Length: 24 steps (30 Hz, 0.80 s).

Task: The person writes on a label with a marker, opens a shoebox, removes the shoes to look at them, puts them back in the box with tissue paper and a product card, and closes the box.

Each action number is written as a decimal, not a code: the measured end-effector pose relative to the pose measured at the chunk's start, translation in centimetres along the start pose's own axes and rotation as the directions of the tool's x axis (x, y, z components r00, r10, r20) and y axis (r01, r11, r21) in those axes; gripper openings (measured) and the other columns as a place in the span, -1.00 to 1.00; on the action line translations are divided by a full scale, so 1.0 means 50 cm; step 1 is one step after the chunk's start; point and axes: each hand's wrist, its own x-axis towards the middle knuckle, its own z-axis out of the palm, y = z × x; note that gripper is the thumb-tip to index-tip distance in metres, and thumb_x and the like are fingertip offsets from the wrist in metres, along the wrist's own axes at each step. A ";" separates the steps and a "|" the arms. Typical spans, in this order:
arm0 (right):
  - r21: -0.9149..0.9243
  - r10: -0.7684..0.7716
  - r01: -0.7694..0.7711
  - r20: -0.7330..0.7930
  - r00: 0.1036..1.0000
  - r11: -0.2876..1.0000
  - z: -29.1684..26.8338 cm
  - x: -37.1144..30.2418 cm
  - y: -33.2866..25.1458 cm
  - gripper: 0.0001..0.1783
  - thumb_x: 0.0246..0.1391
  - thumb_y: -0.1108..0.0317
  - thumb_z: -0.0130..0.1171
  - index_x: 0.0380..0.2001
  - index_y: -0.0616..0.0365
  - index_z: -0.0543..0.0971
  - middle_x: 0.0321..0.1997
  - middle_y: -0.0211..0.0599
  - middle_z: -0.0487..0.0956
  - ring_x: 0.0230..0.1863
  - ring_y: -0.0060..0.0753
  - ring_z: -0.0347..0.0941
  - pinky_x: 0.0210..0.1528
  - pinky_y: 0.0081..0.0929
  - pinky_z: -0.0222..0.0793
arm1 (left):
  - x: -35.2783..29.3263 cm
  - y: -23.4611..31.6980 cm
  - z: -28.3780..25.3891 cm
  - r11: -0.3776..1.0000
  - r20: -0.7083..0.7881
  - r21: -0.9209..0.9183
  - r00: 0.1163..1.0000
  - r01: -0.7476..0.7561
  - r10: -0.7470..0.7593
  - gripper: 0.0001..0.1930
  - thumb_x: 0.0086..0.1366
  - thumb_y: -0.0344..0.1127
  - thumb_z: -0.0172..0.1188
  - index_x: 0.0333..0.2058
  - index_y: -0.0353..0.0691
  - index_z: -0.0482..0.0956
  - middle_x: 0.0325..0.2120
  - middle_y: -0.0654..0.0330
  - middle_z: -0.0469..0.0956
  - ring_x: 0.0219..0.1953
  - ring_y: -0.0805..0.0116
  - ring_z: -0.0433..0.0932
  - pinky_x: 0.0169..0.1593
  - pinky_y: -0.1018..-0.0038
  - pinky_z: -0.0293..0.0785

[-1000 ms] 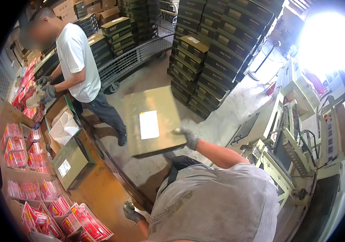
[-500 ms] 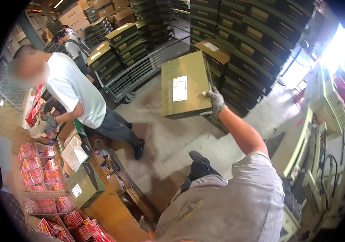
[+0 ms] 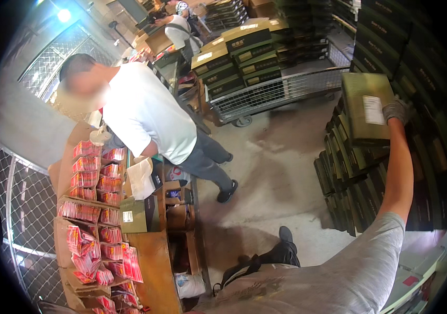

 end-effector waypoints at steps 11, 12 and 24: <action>-0.166 0.045 0.003 0.287 0.957 0.986 0.052 -0.099 -0.115 -0.26 0.24 0.09 0.13 0.46 -0.15 0.20 0.53 -0.19 0.16 0.53 -0.05 0.04 0.43 0.18 0.06 | -0.027 0.251 -0.130 0.955 -0.098 0.232 0.973 -0.183 0.210 -0.51 0.38 -0.03 0.09 0.14 -0.22 0.55 0.07 -0.08 0.59 0.09 -0.10 0.57 0.17 0.19 0.48; -0.142 -0.005 0.044 0.259 0.966 0.989 0.080 -0.083 -0.069 -0.27 0.23 0.07 0.15 0.43 -0.13 0.23 0.49 -0.22 0.21 0.51 -0.09 0.08 0.42 0.15 0.09 | -0.030 0.289 -0.142 0.986 -0.138 0.101 0.980 -0.133 0.147 -0.49 0.39 0.01 0.08 0.15 -0.19 0.55 0.04 -0.08 0.61 0.09 -0.08 0.58 0.18 0.21 0.46; 0.296 -0.460 0.457 -0.064 0.886 0.839 0.088 -0.417 -0.235 -0.35 0.20 0.29 0.16 0.35 0.18 0.33 0.47 0.12 0.23 0.49 0.15 0.11 0.48 -0.05 0.10 | 0.256 -0.083 0.051 0.809 0.087 0.378 0.887 -0.451 0.454 -0.17 0.25 0.25 0.26 0.33 -0.19 0.35 0.34 -0.07 0.32 0.39 0.00 0.27 0.43 0.23 0.16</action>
